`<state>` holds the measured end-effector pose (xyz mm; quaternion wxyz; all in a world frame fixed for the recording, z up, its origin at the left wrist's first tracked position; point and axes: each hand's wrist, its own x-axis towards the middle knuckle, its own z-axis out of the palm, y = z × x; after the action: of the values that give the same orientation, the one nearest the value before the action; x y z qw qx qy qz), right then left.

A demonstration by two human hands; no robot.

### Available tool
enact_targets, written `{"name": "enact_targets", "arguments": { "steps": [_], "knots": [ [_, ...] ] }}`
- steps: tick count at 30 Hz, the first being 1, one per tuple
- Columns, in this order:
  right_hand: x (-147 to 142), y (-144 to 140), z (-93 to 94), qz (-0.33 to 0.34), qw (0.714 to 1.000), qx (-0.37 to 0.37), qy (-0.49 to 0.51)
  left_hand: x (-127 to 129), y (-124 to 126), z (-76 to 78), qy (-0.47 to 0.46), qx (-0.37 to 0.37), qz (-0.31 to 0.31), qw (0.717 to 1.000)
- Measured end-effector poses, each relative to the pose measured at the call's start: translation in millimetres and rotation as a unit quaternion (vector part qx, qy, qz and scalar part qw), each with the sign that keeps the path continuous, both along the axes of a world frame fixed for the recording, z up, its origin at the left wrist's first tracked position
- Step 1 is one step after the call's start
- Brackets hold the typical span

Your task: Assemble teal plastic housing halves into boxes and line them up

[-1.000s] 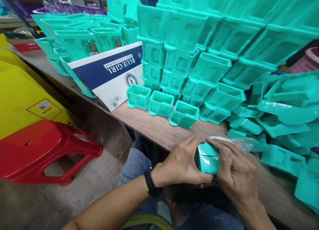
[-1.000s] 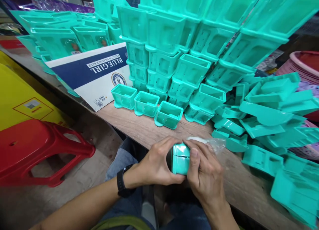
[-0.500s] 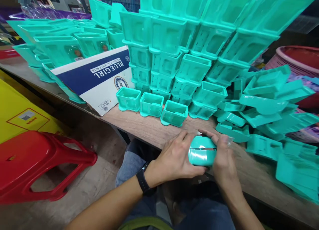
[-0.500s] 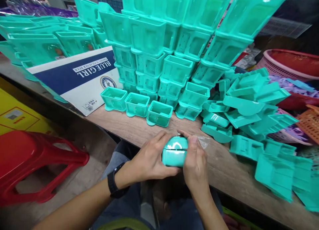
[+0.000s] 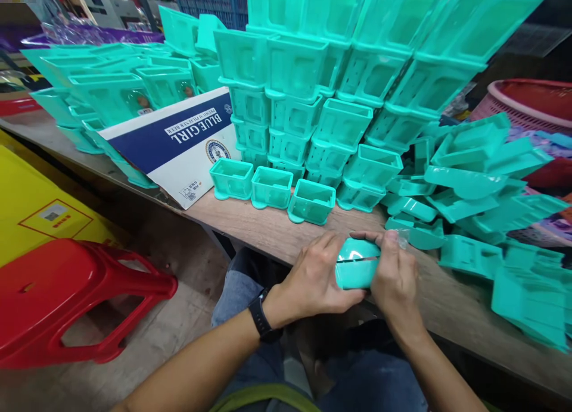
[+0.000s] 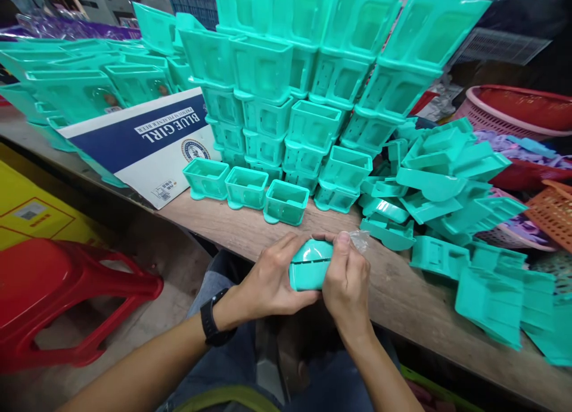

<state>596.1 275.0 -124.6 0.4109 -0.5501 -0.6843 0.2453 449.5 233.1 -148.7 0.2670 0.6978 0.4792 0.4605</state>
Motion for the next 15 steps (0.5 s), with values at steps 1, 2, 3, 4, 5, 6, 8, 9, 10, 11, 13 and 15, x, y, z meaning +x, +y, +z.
{"name": "enact_targets", "arguments": {
  "steps": [1, 2, 3, 4, 5, 6, 8, 9, 10, 11, 13, 15],
  "knots": [
    [1.1, 2.0, 0.2, 0.011, 1.0, -0.015, 0.008, 0.0, -0.4, 0.4, -0.003, -0.002, 0.003, 1.0],
    [2.5, 4.3, -0.1, 0.026, 0.999, -0.036, 0.024, -0.4, -0.8, 1.3, -0.004, -0.004, 0.002, 1.0],
    [3.9, 6.6, -1.0, 0.041, 0.996, -0.062, 0.055, -1.0, -1.2, 2.9, -0.002, -0.007, -0.002, 1.0],
    [5.4, 8.5, -2.6, 0.056, 0.989, -0.092, 0.097, -1.7, -1.6, 5.1, 0.005, -0.012, -0.007, 1.0],
    [6.7, 9.9, -4.4, 0.065, 0.98, -0.119, 0.144, -2.4, -1.8, 7.9, 0.022, -0.018, -0.009, 1.0],
    [7.7, 10.4, -6.4, 0.071, 0.97, -0.137, 0.186, -2.8, -1.8, 11.3, 0.047, -0.025, -0.007, 0.999],
    [8.6, 8.8, -9.5, 0.07, 0.962, -0.146, 0.22, -2.9, -0.5, 18.8, 0.106, -0.04, 0.004, 0.994],
    [8.4, 6.9, -10.1, 0.065, 0.966, -0.138, 0.209, -2.4, 0.7, 22.7, 0.129, -0.048, 0.009, 0.99],
    [7.8, 4.6, -10.0, 0.06, 0.972, -0.127, 0.188, -1.8, 2.3, 26.4, 0.144, -0.054, 0.008, 0.988],
    [6.9, 2.3, -9.2, 0.049, 0.978, -0.115, 0.164, -1.0, 3.9, 29.7, 0.151, -0.059, 0.002, 0.987],
    [5.2, -1.2, -6.5, 0.017, 0.988, -0.097, 0.119, 0.8, 7.0, 34.9, 0.167, -0.071, -0.011, 0.983],
    [4.0, -2.5, -4.0, -0.019, 0.994, -0.077, 0.08, 2.5, 8.8, 37.6, 0.195, -0.088, -0.012, 0.977]
  ]
}}
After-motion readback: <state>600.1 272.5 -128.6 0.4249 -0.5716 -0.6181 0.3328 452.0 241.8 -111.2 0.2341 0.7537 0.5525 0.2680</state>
